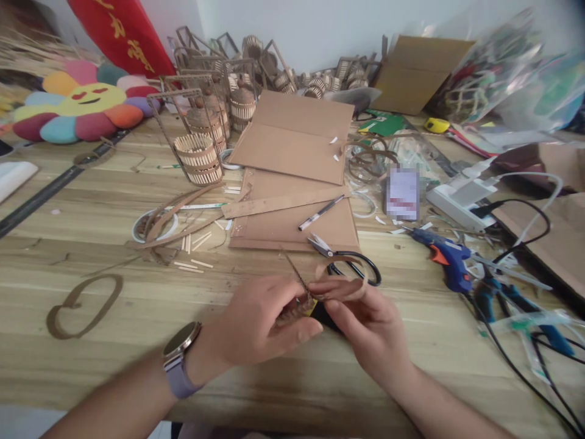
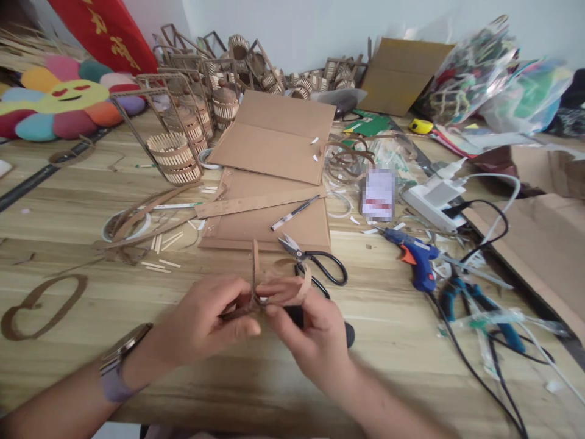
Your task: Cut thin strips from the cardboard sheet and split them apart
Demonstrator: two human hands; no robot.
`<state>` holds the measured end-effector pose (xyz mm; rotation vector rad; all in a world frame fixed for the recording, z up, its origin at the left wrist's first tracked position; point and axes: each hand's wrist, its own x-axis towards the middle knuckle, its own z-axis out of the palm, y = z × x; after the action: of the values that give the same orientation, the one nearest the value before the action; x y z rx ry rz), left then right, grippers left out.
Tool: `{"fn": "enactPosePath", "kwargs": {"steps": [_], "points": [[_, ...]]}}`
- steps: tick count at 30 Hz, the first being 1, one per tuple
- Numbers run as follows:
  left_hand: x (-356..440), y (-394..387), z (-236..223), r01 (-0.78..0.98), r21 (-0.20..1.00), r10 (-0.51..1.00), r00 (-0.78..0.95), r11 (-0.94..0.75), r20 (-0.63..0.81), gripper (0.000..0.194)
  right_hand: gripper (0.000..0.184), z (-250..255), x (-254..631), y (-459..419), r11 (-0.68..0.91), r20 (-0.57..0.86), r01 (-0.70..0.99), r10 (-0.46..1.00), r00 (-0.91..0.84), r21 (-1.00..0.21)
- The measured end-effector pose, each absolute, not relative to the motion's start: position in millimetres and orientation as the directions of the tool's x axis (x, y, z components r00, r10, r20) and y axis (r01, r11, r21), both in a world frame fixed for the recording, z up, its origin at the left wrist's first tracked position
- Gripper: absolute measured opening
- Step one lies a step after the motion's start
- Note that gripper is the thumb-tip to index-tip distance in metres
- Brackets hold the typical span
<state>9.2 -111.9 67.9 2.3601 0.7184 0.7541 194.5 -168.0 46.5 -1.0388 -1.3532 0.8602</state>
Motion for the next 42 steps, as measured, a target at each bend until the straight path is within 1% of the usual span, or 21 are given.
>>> {"fn": "enactPosePath", "kwargs": {"steps": [2,4,7,10,13,17,19,21,23,24,26,28,30,33,36,38,40,42], "points": [[10,-114,67,0.359,0.616,0.649,0.680,-0.701,0.342,0.039,0.016,48,195,-170,0.443,0.464,0.260,0.886,0.023,-0.858],[11,-116,66,0.397,0.579,0.654,0.674,-0.712,0.342,0.037,0.021,49,195,-171,0.513,0.543,0.356,0.840,-0.019,-0.781],[12,-120,66,0.431,0.523,0.647,0.676,-0.736,0.353,0.032,0.025,48,194,-169,0.552,0.607,0.474,0.793,-0.044,-0.686],[12,-122,65,0.450,0.484,0.641,0.674,-0.751,0.367,0.033,0.023,49,194,-167,0.570,0.632,0.524,0.771,-0.074,-0.633],[12,-122,65,0.426,0.476,0.619,0.683,-0.769,0.389,0.034,0.019,51,193,-167,0.553,0.611,0.512,0.789,-0.069,-0.657],[10,-119,65,0.357,0.513,0.586,0.705,-0.781,0.401,0.033,0.015,52,194,-168,0.525,0.569,0.452,0.821,-0.047,-0.721],[9,-118,65,0.316,0.542,0.569,0.719,-0.779,0.399,0.032,0.013,52,194,-168,0.489,0.523,0.381,0.852,-0.018,-0.784],[9,-116,66,0.291,0.557,0.557,0.730,-0.778,0.397,0.031,0.010,52,194,-168,0.429,0.449,0.266,0.894,0.016,-0.863],[9,-115,67,0.286,0.558,0.552,0.736,-0.779,0.393,0.032,0.008,52,194,-167,0.368,0.376,0.153,0.926,0.031,-0.917],[9,-115,68,0.291,0.555,0.554,0.733,-0.779,0.394,0.033,0.008,52,194,-168,0.349,0.355,0.121,0.934,0.032,-0.929],[9,-115,69,0.313,0.551,0.573,0.717,-0.774,0.397,0.035,0.008,52,193,-169,0.353,0.362,0.132,0.931,0.045,-0.926],[9,-117,71,0.338,0.556,0.598,0.700,-0.760,0.391,0.039,0.012,51,193,-170,0.409,0.429,0.217,0.902,0.049,-0.886],[10,-119,72,0.365,0.564,0.622,0.690,-0.741,0.370,0.043,0.019,49,193,-172,0.487,0.520,0.319,0.854,0.022,-0.813],[10,-123,73,0.422,0.568,0.661,0.680,-0.707,0.317,0.040,0.027,49,195,-173,0.567,0.614,0.442,0.788,-0.047,-0.695],[11,-124,72,0.465,0.570,0.691,0.669,-0.677,0.275,0.032,0.029,51,195,-173,0.577,0.653,0.562,0.753,-0.084,-0.593],[12,-124,71,0.475,0.560,0.693,0.665,-0.679,0.277,0.030,0.026,51,196,-173,0.565,0.659,0.619,0.745,-0.100,-0.546],[12,-124,71,0.472,0.533,0.678,0.671,-0.703,0.301,0.030,0.024,51,196,-173,0.553,0.650,0.645,0.751,-0.114,-0.527],[12,-124,70,0.457,0.500,0.652,0.678,-0.736,0.339,0.031,0.023,50,195,-174,0.541,0.635,0.650,0.764,-0.115,-0.534]]}}
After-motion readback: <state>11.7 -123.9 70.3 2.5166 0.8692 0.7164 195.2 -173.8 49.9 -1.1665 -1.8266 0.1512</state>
